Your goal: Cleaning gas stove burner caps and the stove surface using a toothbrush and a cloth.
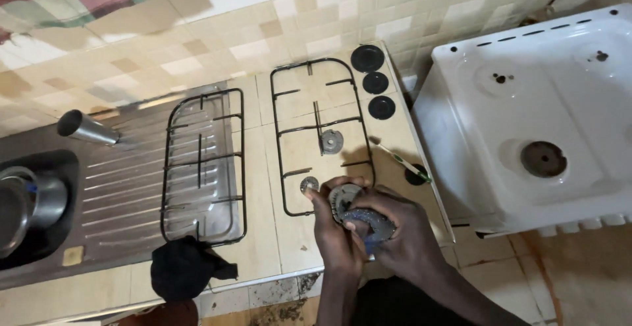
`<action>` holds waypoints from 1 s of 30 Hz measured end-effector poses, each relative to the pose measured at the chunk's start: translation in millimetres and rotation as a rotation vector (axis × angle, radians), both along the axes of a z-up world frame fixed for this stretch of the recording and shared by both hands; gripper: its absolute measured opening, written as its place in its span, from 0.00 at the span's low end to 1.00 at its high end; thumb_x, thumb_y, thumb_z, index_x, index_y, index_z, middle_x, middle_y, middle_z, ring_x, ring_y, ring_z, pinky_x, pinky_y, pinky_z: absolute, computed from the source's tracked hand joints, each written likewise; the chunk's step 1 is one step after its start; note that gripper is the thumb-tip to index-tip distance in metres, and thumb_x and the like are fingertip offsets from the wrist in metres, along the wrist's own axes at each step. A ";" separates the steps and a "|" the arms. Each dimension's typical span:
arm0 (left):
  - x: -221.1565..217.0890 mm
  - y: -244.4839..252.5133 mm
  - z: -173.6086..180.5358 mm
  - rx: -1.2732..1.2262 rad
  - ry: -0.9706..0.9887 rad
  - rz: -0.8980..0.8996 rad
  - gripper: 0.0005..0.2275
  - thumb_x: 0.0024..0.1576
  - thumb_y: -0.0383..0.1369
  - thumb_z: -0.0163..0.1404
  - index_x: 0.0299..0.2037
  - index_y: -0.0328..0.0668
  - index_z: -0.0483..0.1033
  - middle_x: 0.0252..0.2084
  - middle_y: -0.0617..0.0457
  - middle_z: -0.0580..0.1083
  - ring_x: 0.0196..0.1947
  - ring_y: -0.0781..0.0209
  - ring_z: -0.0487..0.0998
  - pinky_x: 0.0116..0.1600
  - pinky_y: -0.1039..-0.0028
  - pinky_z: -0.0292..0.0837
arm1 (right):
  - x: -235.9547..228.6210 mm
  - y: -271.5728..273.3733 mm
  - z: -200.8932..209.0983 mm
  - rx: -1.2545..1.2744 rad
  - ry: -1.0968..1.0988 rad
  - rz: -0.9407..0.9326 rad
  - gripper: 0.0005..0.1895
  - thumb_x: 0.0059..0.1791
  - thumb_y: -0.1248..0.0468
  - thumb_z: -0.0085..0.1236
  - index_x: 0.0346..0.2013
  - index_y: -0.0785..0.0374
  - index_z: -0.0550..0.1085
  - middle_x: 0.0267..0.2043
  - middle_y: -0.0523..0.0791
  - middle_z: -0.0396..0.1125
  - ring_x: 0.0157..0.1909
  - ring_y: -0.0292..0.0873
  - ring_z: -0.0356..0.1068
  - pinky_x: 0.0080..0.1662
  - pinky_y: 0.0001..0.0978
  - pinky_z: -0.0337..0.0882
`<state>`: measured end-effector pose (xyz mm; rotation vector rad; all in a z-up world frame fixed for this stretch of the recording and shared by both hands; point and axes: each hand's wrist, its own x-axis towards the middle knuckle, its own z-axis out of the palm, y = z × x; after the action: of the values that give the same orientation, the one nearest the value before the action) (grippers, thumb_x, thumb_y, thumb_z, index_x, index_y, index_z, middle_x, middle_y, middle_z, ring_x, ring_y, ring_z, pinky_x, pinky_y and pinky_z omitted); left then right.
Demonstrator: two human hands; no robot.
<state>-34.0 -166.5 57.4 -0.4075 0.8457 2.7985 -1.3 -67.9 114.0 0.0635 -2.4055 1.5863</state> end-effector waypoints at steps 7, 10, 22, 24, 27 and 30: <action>-11.5 -5.3 -3.7 0.109 0.230 0.095 0.19 0.67 0.46 0.42 0.44 0.36 0.76 0.42 0.39 0.78 0.44 0.47 0.79 0.54 0.60 0.74 | -21.7 13.4 1.5 0.184 0.130 -0.322 0.12 0.49 0.55 0.62 0.38 0.61 0.80 0.35 0.43 0.70 0.33 0.39 0.70 0.34 0.30 0.66; -12.5 -16.8 20.5 0.108 0.347 0.072 0.20 0.70 0.46 0.36 0.45 0.38 0.77 0.43 0.40 0.77 0.47 0.46 0.76 0.54 0.61 0.74 | -6.6 27.7 22.3 -0.075 -0.173 -0.249 0.21 0.42 0.49 0.64 0.43 0.58 0.81 0.41 0.43 0.79 0.41 0.40 0.78 0.39 0.34 0.80; -10.9 -12.6 13.4 0.125 0.368 -0.050 0.20 0.71 0.43 0.32 0.46 0.35 0.74 0.46 0.40 0.78 0.49 0.50 0.79 0.58 0.66 0.73 | -7.9 -11.0 6.2 0.027 0.099 -0.034 0.11 0.46 0.60 0.65 0.41 0.58 0.80 0.41 0.46 0.80 0.34 0.39 0.81 0.34 0.25 0.81; -18.1 -16.5 7.6 0.149 0.236 -0.068 0.21 0.70 0.48 0.32 0.47 0.39 0.71 0.45 0.40 0.77 0.43 0.54 0.80 0.42 0.79 0.74 | -12.6 -11.4 2.7 -0.066 0.093 -0.004 0.09 0.46 0.61 0.64 0.39 0.59 0.81 0.32 0.48 0.75 0.31 0.40 0.76 0.33 0.31 0.77; -19.0 -34.9 16.0 -0.064 0.093 -0.065 0.25 0.66 0.55 0.32 0.47 0.41 0.73 0.41 0.41 0.78 0.38 0.51 0.83 0.35 0.77 0.79 | -4.9 -11.3 23.8 -0.110 0.067 0.184 0.08 0.46 0.60 0.63 0.37 0.60 0.81 0.29 0.46 0.74 0.29 0.39 0.72 0.32 0.32 0.71; -20.4 -36.5 30.1 -0.029 0.181 -0.041 0.26 0.67 0.52 0.33 0.44 0.37 0.77 0.39 0.42 0.80 0.42 0.47 0.82 0.48 0.62 0.78 | 1.3 -6.4 46.7 -0.098 -0.061 0.251 0.10 0.47 0.57 0.63 0.37 0.59 0.81 0.33 0.42 0.78 0.31 0.36 0.75 0.33 0.26 0.71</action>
<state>-54.4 -203.0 87.5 -0.1405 0.9204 2.8200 0.0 -74.3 160.7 0.3138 -2.4402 1.8364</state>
